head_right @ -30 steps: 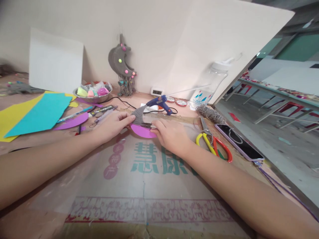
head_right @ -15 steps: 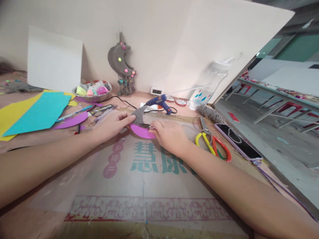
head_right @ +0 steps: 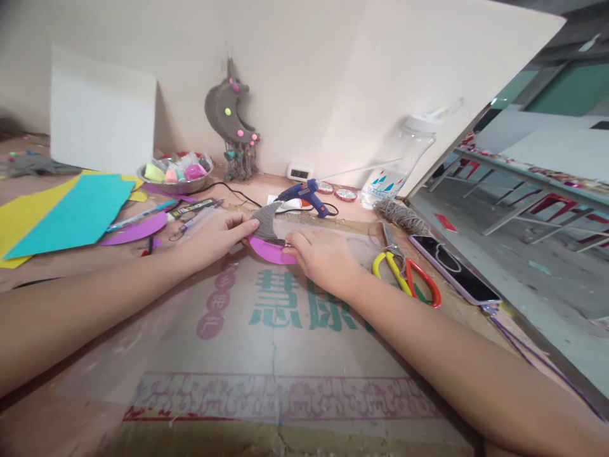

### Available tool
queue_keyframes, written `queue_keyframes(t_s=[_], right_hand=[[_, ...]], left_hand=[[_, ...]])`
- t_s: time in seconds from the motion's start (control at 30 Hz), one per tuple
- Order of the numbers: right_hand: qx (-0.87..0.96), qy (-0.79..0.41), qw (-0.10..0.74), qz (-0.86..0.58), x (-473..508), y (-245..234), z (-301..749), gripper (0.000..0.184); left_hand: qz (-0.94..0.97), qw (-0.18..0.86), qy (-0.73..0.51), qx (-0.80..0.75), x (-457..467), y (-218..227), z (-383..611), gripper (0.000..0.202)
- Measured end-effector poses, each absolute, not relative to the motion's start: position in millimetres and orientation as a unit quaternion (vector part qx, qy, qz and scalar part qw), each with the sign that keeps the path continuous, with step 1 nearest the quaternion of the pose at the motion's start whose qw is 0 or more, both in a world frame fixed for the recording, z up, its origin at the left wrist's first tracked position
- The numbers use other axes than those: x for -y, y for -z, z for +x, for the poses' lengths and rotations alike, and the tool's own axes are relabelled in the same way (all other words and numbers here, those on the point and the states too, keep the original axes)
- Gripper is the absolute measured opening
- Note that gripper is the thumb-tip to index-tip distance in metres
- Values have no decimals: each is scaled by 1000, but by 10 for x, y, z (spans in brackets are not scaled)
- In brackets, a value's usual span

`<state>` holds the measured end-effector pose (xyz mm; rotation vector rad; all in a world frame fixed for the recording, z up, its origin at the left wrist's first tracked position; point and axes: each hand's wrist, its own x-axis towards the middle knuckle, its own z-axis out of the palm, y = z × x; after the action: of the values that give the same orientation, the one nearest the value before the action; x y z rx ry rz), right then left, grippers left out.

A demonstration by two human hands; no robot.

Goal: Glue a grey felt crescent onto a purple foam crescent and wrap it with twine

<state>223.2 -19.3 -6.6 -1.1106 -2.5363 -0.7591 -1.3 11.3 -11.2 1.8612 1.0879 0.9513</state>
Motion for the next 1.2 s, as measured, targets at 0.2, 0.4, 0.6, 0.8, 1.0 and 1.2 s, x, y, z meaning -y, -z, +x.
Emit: queue_keyframes(t_s=[0.2, 0.4, 0.6, 0.8, 1.0, 1.2], right_hand=[[882, 283, 161, -340, 259, -1, 2224, 27], [928, 214, 157, -261, 447, -43, 2121, 36], [889, 96, 301, -332, 413, -105, 2098, 26], [748, -298, 356, -475, 212, -22, 2097, 32], [618, -524, 384, -442, 156, -13, 2147, 32], [539, -656, 350, -396, 94, -40, 2247, 41]], left_hand=[[729, 379, -380, -426, -108, 97, -24, 34], [706, 400, -393, -432, -100, 68, -12, 34], [692, 428, -387, -434, -84, 75, -2, 32], [693, 440, -372, -432, -60, 39, 7, 33], [691, 473, -367, -405, -71, 27, 15, 33], [671, 500, -374, -399, -67, 24, 15, 35]])
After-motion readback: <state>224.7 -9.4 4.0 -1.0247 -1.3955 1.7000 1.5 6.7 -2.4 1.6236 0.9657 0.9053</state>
